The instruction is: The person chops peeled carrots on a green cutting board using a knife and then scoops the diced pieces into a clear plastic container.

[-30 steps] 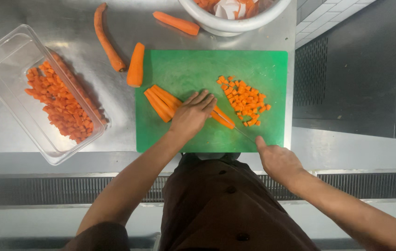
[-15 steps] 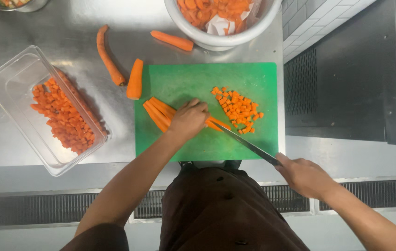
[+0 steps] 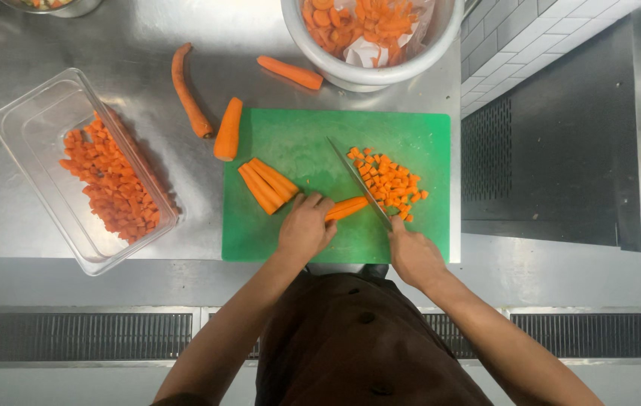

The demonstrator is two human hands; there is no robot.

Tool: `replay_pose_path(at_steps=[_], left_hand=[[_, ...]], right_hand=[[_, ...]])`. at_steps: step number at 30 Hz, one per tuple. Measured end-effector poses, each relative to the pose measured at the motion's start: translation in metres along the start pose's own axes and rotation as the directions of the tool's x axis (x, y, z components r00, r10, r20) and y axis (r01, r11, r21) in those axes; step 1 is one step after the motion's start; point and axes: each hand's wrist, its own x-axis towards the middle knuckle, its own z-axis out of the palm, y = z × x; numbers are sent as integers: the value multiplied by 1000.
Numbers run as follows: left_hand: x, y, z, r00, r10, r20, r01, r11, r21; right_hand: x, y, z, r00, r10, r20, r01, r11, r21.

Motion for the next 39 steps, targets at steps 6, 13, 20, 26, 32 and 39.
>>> replay_pose_path(at_steps=[6, 13, 20, 26, 32, 39], left_hand=[[0, 2, 6, 999, -11, -50, 9, 1000, -29], [4, 2, 7, 1000, -9, -13, 9, 1000, -29], [11, 8, 9, 1000, 5, -24, -6, 1000, -26], [15, 5, 8, 1000, 11, 4, -11, 999, -38], [17, 7, 9, 1000, 7, 15, -6, 999, -37], [20, 7, 6, 999, 45, -14, -46, 994, -103]], right_hand=[[-10, 8, -15, 989, 45, 144, -38, 998, -55], [1, 0, 9, 999, 21, 24, -20, 999, -32], [-17, 0, -6, 986, 53, 157, -47, 998, -40], [0, -4, 10, 999, 15, 35, -12, 997, -75], [-13, 1, 3, 996, 22, 82, -18, 999, -44], [2, -2, 5, 1000, -9, 16, 9, 1000, 5]])
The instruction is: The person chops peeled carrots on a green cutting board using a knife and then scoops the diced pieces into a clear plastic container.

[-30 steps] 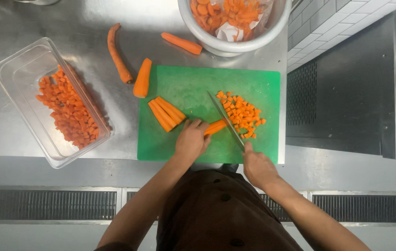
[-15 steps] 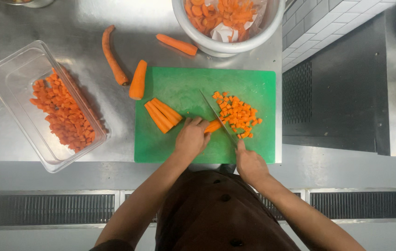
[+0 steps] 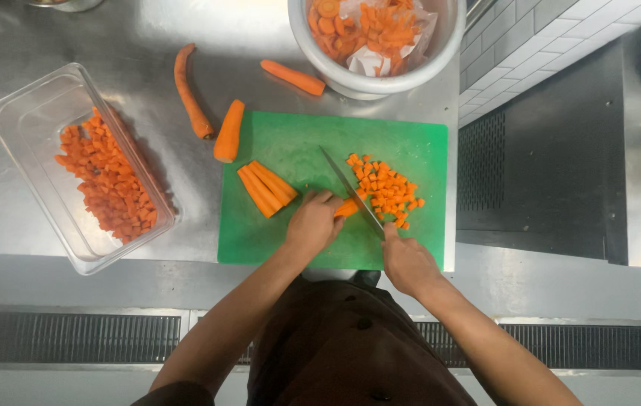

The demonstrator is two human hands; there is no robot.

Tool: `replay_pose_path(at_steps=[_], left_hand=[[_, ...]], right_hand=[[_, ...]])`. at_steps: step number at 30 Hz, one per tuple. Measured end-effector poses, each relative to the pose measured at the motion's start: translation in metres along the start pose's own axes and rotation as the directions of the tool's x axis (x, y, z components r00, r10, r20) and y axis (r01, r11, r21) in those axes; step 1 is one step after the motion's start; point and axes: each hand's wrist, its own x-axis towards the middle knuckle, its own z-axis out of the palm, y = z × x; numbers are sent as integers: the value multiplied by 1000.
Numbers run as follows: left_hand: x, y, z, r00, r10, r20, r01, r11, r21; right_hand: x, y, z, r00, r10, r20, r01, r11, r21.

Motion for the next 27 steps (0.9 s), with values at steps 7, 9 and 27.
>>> replay_pose_path(at_steps=[7, 9, 27], left_hand=[[7, -5, 8, 998, 55, 11, -55, 998, -2], [11, -6, 8, 998, 18, 53, -20, 999, 43], [6, -8, -1, 999, 47, 22, -47, 998, -34]], right_hand=[[-1, -4, 18, 1000, -14, 2, 14, 1000, 0], [4, 1, 21, 1000, 6, -11, -6, 1000, 31], [0, -1, 9, 981, -190, -40, 190, 982, -19]])
